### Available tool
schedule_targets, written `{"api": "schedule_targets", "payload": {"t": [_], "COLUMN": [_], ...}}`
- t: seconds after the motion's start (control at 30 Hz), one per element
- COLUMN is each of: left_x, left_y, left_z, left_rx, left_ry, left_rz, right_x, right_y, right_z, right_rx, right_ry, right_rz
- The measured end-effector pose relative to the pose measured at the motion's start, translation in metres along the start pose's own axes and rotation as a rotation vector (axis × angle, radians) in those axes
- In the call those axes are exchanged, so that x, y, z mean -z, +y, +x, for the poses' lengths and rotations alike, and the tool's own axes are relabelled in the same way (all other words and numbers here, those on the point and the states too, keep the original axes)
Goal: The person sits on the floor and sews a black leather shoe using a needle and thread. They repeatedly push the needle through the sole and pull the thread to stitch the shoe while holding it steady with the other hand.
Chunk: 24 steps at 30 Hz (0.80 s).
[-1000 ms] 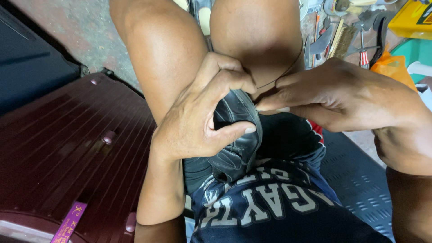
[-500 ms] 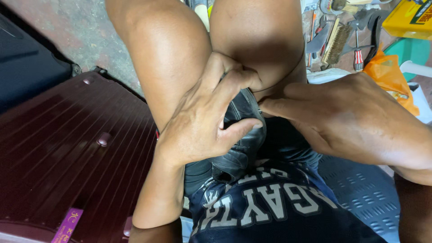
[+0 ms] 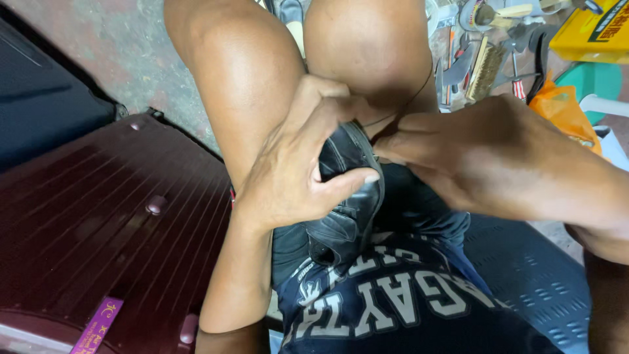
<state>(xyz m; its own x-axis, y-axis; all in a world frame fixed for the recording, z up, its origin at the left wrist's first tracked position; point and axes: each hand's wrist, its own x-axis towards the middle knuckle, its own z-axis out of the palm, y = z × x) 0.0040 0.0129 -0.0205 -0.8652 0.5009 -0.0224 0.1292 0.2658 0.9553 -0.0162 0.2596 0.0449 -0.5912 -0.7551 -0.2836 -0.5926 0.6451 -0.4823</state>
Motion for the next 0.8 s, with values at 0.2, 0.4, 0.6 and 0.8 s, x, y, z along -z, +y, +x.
{"api": "schedule_targets", "payload": {"t": [0.2,0.4,0.6,0.8], "left_x": [-0.009,-0.026,-0.059,-0.067], "left_y": [0.017,0.029,0.032,0.059], "left_z": [-0.041,-0.104,-0.144,-0.146], "left_rx": [0.013,0.383,0.572,0.520], "left_ry": [0.253,0.235,0.603,0.463], "left_rz": [0.152,0.152,0.115,-0.113], "right_x": [-0.001,-0.015,-0.031,-0.035], "right_y": [0.017,0.034,0.036,0.032], "right_z": [-0.005,-0.019,-0.023,-0.036], "right_rx": [-0.103,-0.207,-0.123,-0.155], "right_ry": [0.077,0.077,0.118,0.153], "right_rz": [0.399,0.326,0.273,0.444]}}
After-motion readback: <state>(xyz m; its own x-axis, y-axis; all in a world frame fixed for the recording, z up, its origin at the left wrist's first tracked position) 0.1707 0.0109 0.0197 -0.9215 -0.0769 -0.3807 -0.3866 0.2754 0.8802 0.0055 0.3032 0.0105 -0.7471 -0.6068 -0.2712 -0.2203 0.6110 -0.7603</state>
